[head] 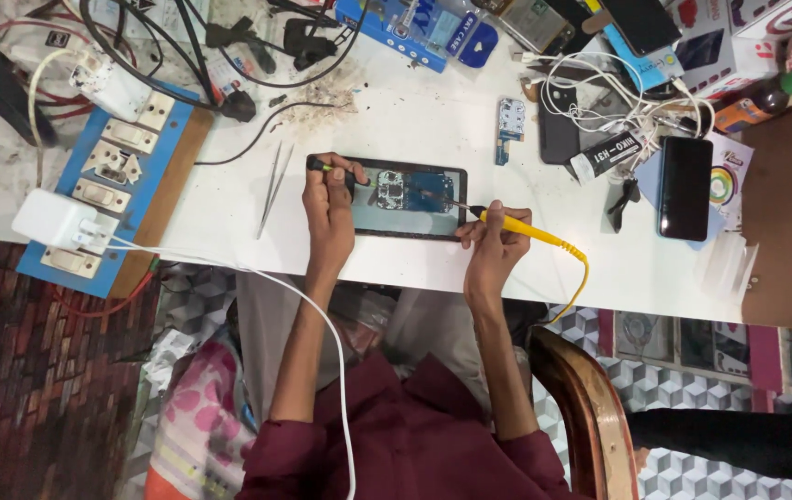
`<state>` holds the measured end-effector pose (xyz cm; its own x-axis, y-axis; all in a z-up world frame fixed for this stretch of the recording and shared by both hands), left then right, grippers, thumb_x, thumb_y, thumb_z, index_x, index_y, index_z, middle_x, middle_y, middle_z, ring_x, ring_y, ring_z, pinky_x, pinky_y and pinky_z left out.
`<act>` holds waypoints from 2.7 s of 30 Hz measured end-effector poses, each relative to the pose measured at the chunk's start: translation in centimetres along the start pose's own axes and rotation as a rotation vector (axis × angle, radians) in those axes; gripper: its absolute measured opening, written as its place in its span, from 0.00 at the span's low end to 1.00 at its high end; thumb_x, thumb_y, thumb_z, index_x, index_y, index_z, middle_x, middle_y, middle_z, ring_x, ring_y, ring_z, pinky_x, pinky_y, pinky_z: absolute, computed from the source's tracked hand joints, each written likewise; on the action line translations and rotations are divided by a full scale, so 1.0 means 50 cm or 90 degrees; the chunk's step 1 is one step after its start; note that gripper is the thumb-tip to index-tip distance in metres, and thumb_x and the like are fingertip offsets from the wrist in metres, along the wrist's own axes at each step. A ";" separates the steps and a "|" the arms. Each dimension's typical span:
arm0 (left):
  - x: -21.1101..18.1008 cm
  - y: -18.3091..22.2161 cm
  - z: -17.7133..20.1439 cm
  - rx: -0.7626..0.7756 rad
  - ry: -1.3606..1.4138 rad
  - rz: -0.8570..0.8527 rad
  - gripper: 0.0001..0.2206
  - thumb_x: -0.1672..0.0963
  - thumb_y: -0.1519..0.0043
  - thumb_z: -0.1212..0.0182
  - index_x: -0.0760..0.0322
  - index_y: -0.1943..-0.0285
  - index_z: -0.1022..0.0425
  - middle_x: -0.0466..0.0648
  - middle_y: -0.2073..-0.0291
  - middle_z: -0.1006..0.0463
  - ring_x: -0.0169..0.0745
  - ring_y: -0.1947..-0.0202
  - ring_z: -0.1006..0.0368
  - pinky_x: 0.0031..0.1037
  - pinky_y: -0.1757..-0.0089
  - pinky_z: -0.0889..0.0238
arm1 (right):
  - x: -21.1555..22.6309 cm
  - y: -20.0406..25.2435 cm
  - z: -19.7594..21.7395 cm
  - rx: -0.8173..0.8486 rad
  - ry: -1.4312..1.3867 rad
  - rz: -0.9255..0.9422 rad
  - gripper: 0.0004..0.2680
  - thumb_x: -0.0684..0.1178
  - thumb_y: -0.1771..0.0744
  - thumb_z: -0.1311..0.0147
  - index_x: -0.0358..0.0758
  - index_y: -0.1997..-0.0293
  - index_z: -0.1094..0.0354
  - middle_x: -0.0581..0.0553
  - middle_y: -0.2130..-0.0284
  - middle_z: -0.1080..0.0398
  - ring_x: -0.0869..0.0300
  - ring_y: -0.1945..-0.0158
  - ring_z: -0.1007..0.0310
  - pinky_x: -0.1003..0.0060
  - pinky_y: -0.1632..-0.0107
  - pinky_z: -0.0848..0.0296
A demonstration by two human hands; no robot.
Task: The person uses a soldering iron and tweezers to work on the exposed circuit board of a disassembled tablet. They repeatedly apply heat to specific points on the board while holding the device steady, focusing on a small area throughout the clip.
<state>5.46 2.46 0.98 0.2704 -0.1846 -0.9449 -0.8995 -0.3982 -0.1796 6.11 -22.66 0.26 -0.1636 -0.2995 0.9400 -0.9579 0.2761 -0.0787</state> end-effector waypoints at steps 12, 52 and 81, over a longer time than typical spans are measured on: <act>-0.003 -0.001 -0.001 0.002 -0.002 -0.006 0.09 0.55 0.23 0.58 0.64 0.52 0.36 0.44 0.64 0.25 0.22 0.73 0.46 0.18 0.68 0.47 | -0.004 -0.002 0.001 -0.003 0.030 -0.001 0.08 0.47 0.27 0.51 0.38 0.61 0.44 0.48 0.82 0.41 0.61 0.78 0.32 0.67 0.72 0.33; -0.004 -0.002 -0.001 0.003 -0.005 -0.015 0.08 0.56 0.22 0.59 0.65 0.51 0.36 0.44 0.63 0.25 0.23 0.72 0.45 0.19 0.67 0.46 | -0.006 -0.006 0.001 0.003 0.014 0.018 0.10 0.50 0.27 0.50 0.39 0.60 0.46 0.49 0.82 0.45 0.62 0.79 0.37 0.66 0.72 0.32; -0.027 -0.001 -0.012 0.015 -0.046 -0.071 0.10 0.55 0.23 0.59 0.67 0.50 0.37 0.46 0.65 0.28 0.29 0.64 0.36 0.23 0.57 0.39 | 0.039 0.029 -0.032 0.018 0.175 0.082 0.08 0.46 0.27 0.51 0.36 0.59 0.45 0.48 0.81 0.38 0.65 0.79 0.36 0.69 0.70 0.29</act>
<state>5.37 2.19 2.41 0.3449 -0.0750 -0.9356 -0.8730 -0.3919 -0.2904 4.78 -21.37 2.52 -0.2183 -0.0034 0.9759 -0.9403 0.2683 -0.2094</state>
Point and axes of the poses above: each hand's wrist, its own y-axis away from the middle knuckle, its own z-axis out of the back of the hand, x = y × z, the point moved 6 cm from there along -y, towards the middle knuckle
